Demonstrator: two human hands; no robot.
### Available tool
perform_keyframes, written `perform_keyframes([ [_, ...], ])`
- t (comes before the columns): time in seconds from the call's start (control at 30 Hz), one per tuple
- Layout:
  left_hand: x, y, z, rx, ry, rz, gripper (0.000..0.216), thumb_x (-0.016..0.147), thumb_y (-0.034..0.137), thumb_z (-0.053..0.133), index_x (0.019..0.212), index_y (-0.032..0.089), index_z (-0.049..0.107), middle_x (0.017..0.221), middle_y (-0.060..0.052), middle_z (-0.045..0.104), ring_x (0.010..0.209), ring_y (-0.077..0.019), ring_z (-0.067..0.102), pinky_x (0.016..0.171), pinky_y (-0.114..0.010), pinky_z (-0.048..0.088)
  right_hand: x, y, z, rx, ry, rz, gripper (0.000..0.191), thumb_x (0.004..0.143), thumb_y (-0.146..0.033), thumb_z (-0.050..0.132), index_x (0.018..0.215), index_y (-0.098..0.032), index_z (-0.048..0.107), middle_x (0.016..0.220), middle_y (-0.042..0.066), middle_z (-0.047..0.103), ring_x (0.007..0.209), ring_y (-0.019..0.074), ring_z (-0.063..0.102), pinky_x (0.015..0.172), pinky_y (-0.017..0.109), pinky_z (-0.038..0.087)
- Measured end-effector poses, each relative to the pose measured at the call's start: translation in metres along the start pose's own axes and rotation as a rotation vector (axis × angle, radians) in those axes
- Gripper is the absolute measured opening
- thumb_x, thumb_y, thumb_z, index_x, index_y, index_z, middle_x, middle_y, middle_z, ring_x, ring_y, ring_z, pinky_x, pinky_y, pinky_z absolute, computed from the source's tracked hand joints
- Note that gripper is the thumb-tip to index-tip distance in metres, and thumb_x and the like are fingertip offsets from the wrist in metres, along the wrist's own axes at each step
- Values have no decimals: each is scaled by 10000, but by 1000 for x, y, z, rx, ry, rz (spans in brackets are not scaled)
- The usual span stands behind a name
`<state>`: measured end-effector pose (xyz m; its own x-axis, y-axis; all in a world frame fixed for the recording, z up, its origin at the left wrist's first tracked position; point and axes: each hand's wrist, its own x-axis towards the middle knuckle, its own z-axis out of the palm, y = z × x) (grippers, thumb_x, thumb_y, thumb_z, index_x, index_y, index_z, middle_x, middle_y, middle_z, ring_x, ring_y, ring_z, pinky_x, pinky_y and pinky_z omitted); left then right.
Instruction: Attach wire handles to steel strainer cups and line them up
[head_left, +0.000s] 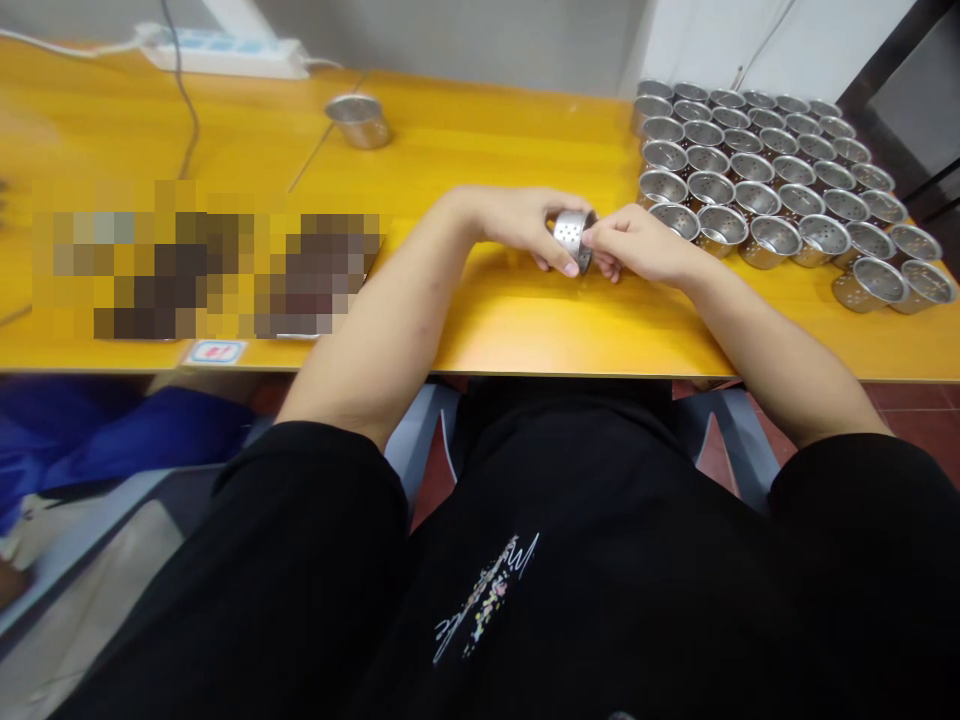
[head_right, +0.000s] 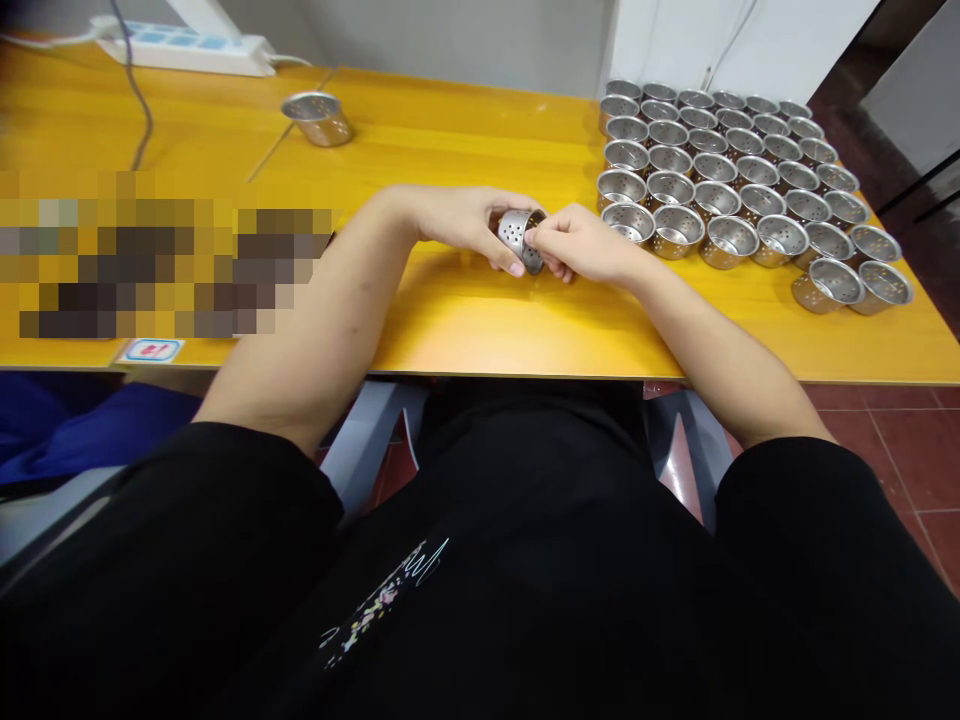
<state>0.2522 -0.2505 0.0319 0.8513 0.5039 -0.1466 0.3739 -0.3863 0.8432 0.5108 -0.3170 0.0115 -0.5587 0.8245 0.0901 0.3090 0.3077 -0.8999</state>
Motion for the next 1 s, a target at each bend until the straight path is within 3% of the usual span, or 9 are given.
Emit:
perform_keyframes([
  [0.23, 2, -7, 0, -49, 13, -6, 784, 721, 427, 1172, 1402, 276, 815, 1189, -87, 838, 1245, -392, 855, 1021, -425, 688, 0, 2, -1, 34, 4, 26, 638, 1230, -561, 853, 729, -224, 646, 614, 7, 679, 559, 120, 606, 555, 218, 524],
  [0.47, 5, -20, -2, -138, 19, 52, 776, 766, 455, 1211, 1402, 286, 801, 1183, -98, 856, 1190, -375, 868, 1024, -448, 689, -1, -1, 3, 113, 95, 55, 738, 990, -893, 1025, 870, -262, 663, 683, -12, 675, 581, 158, 603, 533, 276, 538],
  [0.6, 3, -16, -2, -135, 6, 34, 740, 777, 514, 1210, 1372, 281, 837, 1237, -105, 878, 1190, -361, 879, 987, -404, 700, 1, -1, 7, 95, 204, 33, 748, 962, -890, 1052, 940, -278, 622, 796, -9, 707, 617, 157, 605, 544, 291, 502],
  [0.73, 2, -13, -2, -132, 13, 3, 777, 750, 504, 1218, 1390, 279, 839, 1306, -112, 880, 1214, -363, 880, 980, -394, 706, 0, -1, 9, 73, 219, 40, 696, 1020, -857, 1015, 932, -270, 650, 829, 8, 721, 648, 169, 624, 574, 307, 508],
  [1.0, 4, -17, -3, -100, 13, 18, 952, 692, 491, 1248, 1507, 295, 797, 1185, -93, 877, 1249, -407, 887, 1041, -431, 707, -3, -4, 13, 113, 150, 40, 838, 1059, -837, 986, 708, -266, 482, 629, -57, 423, 575, 120, 445, 557, 265, 520],
])
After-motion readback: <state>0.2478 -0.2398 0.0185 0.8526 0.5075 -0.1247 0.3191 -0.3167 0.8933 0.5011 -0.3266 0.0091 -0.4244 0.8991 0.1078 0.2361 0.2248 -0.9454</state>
